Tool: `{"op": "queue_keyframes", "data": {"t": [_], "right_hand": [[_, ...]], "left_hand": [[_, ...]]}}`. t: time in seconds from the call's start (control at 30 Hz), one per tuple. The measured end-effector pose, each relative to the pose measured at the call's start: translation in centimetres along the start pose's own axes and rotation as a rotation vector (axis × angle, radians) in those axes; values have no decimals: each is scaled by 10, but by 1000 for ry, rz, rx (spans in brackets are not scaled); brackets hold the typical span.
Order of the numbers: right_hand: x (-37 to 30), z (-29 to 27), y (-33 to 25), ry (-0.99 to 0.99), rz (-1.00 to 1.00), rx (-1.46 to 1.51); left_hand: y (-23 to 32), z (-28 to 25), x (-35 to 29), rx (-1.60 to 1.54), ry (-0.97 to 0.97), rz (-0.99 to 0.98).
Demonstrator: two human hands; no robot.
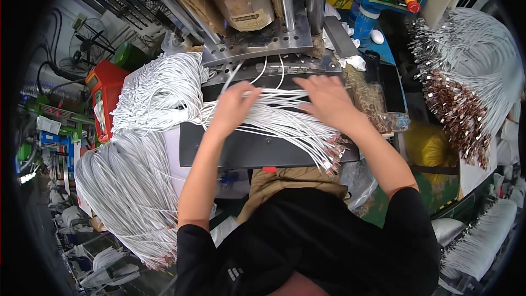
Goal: Organizing and inserting multiple thin white and colored wires into a connector jig on an assembly machine.
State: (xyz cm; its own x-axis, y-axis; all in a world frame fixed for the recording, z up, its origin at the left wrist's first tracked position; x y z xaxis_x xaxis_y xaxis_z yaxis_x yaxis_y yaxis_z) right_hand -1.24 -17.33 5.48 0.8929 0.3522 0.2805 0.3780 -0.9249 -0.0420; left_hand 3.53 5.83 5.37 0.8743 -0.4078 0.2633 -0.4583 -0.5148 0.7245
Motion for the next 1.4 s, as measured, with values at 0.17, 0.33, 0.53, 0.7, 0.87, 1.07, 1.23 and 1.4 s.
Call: {"op": "queue_keyframes", "data": {"t": [0.17, 0.33, 0.53, 0.7, 0.87, 1.07, 1.23, 1.4], "right_hand": [[23, -11, -5, -59, 64, 324], [3, -11, 27, 0, 29, -225], [19, -1, -14, 122, -4, 182], [5, -15, 38, 144, 69, -99], [-4, 0, 10, 221, -218, 335], [22, 41, 52, 20, 361, 1432], [10, 31, 21, -80, 256, 1330], [1, 35, 36, -317, 98, 440]], "left_hand": [[59, 5, 14, 87, 44, 111], [11, -9, -8, 297, 29, -157], [54, 18, 15, 214, 271, 111], [36, 2, -2, -119, -368, -519], [41, 94, -45, -932, -624, -635], [45, 103, -21, -845, -540, -592], [19, 113, 8, -658, -250, -353], [-14, 91, 37, -1093, -133, -680]]}}
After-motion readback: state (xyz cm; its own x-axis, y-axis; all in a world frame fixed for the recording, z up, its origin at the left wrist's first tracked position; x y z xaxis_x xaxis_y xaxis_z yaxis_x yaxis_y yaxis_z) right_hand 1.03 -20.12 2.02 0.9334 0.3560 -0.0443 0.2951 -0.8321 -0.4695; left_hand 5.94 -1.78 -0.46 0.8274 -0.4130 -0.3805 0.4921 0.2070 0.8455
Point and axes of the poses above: each hand's wrist, its own x-axis towards the middle knuckle, its own z-axis out of the palm, y = z × x, the point moved 5 cm from there along x, towards the middle knuckle, and after that the axes turned 5 degrees about -x, right-handed, at the moved point
